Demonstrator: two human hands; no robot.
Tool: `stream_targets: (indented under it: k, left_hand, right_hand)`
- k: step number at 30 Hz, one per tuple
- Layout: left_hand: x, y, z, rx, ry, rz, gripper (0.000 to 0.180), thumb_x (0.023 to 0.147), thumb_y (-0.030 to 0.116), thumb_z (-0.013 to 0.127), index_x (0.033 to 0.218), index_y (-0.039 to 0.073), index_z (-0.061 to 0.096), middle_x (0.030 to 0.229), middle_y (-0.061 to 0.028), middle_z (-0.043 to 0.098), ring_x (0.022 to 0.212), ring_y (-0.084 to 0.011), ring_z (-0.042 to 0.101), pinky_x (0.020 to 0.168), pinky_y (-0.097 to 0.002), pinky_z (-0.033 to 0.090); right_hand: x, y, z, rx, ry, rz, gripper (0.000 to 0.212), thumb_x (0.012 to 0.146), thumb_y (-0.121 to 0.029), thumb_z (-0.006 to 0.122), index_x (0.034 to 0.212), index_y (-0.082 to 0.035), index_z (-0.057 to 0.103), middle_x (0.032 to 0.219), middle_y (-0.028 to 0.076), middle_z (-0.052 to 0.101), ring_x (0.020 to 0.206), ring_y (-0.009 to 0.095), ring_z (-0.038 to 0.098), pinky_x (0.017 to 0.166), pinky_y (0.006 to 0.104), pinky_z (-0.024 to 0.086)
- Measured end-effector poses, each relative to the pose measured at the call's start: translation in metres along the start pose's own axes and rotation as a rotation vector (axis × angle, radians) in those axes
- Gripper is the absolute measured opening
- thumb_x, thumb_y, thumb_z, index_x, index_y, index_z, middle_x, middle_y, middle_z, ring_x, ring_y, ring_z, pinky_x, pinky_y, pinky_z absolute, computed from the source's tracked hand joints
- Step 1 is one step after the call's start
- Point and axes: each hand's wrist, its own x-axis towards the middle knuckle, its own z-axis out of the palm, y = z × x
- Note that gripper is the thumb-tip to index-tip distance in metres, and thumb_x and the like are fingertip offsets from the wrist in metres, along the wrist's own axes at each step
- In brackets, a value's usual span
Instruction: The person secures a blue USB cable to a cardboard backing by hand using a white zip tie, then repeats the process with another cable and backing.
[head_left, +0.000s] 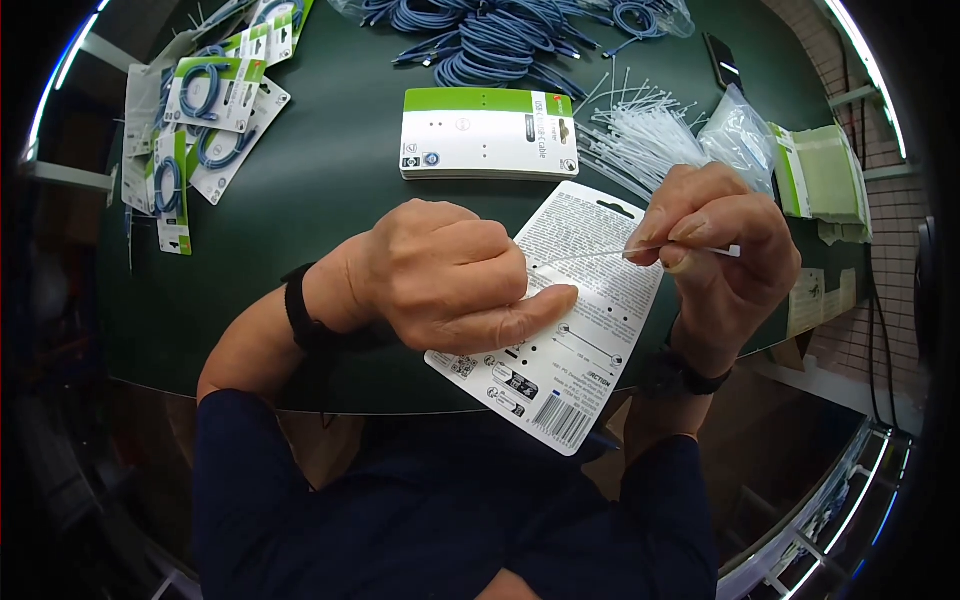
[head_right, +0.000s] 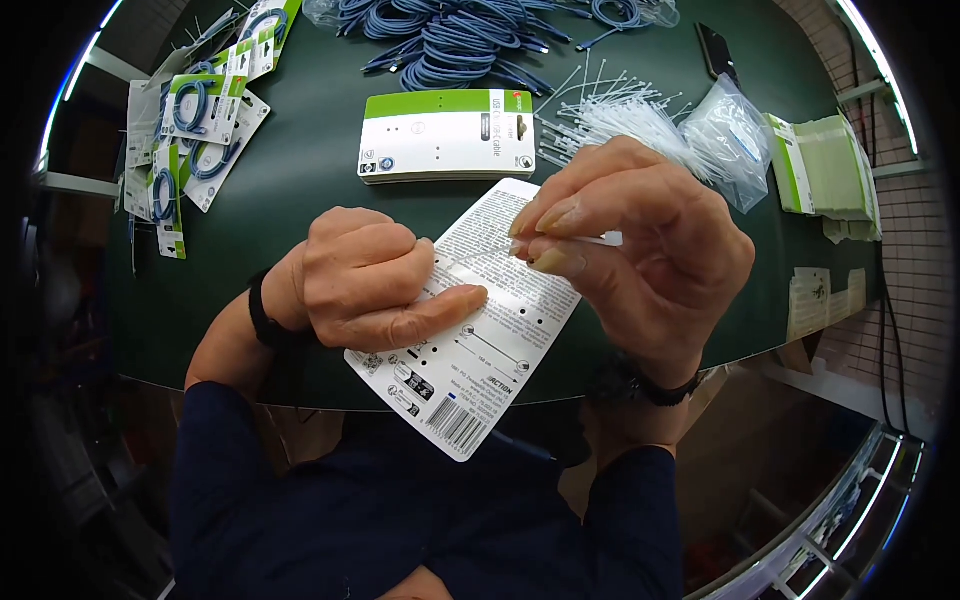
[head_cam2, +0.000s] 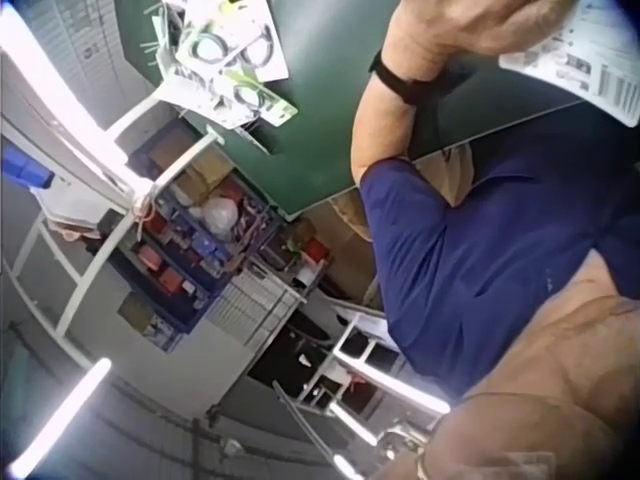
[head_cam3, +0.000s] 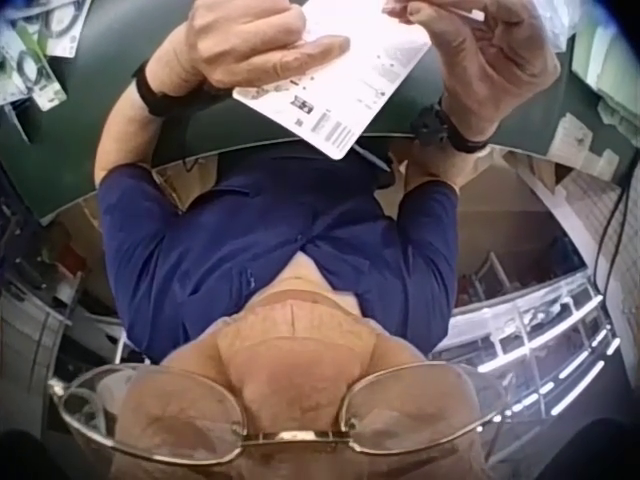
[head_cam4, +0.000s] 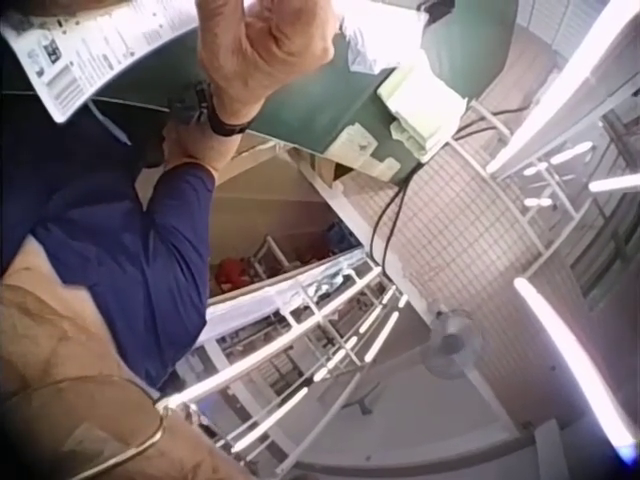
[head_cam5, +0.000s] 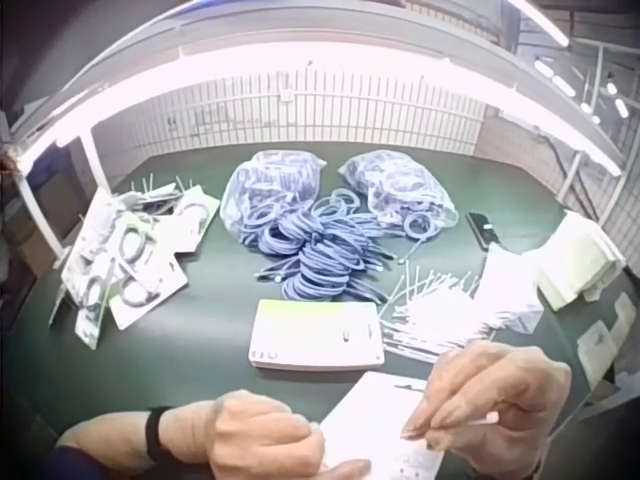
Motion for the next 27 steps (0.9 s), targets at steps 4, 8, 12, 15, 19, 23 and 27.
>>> stream_targets:
  k: [4, 8, 12, 15, 19, 23, 27]
  left_hand:
    - [0.0026, -0.0035, 0.0034, 0.008, 0.059, 0.044, 0.036, 0.08, 0.02, 0.076, 0.113, 0.004, 0.076, 0.069, 0.0047, 0.047, 0.055, -0.0059, 0.049, 0.04, -0.0225, 0.035]
    - [0.0032, -0.0047, 0.0052, 0.011, 0.073, 0.055, 0.037, 0.08, 0.02, 0.076, 0.113, 0.005, 0.075, 0.069, 0.0047, 0.047, 0.055, -0.0058, 0.05, 0.041, -0.0223, 0.035]
    - [0.0039, -0.0087, 0.0059, 0.015, 0.083, 0.051, 0.037, 0.08, 0.021, 0.077, 0.113, 0.005, 0.075, 0.068, 0.0046, 0.047, 0.055, -0.0057, 0.05, 0.041, -0.0221, 0.035]
    - [0.002, -0.0058, 0.0066, 0.013, 0.076, 0.051, 0.037, 0.08, 0.022, 0.077, 0.113, 0.005, 0.075, 0.068, 0.0046, 0.047, 0.055, -0.0056, 0.05, 0.041, -0.0221, 0.035]
    - [0.0019, -0.0034, 0.0065, 0.031, 0.076, 0.048, 0.035, 0.081, 0.022, 0.077, 0.112, 0.006, 0.075, 0.07, 0.0044, 0.048, 0.056, -0.0055, 0.051, 0.042, -0.0223, 0.036]
    - [0.0024, -0.0018, 0.0062, 0.041, 0.083, 0.022, 0.035, 0.077, 0.022, 0.077, 0.109, 0.008, 0.076, 0.073, 0.0037, 0.052, 0.058, -0.0063, 0.053, 0.044, -0.0225, 0.037]
    - [0.0015, -0.0018, 0.0099, 0.067, 0.143, 0.021, 0.036, 0.072, 0.023, 0.077, 0.105, 0.009, 0.077, 0.077, 0.0024, 0.056, 0.061, -0.0083, 0.056, 0.047, -0.0221, 0.04]
  right_hand:
    - [0.0009, 0.0026, 0.0013, -0.001, -0.007, 0.001, 0.014, 0.091, -0.005, 0.077, 0.1, -0.004, 0.066, 0.088, 0.014, 0.069, 0.071, 0.016, 0.066, 0.057, 0.0254, 0.055]
    - [0.0026, 0.0038, 0.0027, -0.014, -0.005, 0.006, 0.013, 0.091, -0.004, 0.076, 0.1, -0.004, 0.067, 0.087, 0.015, 0.069, 0.069, 0.016, 0.066, 0.058, 0.0253, 0.055]
    - [0.0052, 0.0074, 0.0019, -0.011, -0.009, 0.031, 0.013, 0.09, -0.002, 0.075, 0.101, -0.003, 0.068, 0.086, 0.015, 0.069, 0.069, 0.016, 0.066, 0.059, 0.0254, 0.055]
    - [0.0014, 0.0064, 0.0037, -0.012, -0.011, 0.051, 0.013, 0.089, -0.001, 0.075, 0.101, -0.003, 0.068, 0.085, 0.015, 0.07, 0.069, 0.016, 0.066, 0.06, 0.0255, 0.055]
    - [0.0001, 0.0041, 0.0044, 0.099, 0.026, 0.123, 0.021, 0.081, 0.002, 0.085, 0.097, 0.004, 0.072, 0.09, 0.017, 0.075, 0.084, 0.023, 0.074, 0.071, 0.0312, 0.059]
    - [0.0049, 0.0046, 0.0064, -0.045, -0.172, 0.133, 0.018, 0.079, 0.002, 0.085, 0.093, 0.001, 0.074, 0.091, 0.013, 0.075, 0.081, 0.02, 0.074, 0.068, 0.0293, 0.059]
    - [0.005, -0.0021, 0.0098, -0.056, -0.254, 0.307, 0.016, 0.078, 0.003, 0.085, 0.09, -0.002, 0.075, 0.09, 0.01, 0.075, 0.078, 0.017, 0.074, 0.065, 0.0276, 0.058]
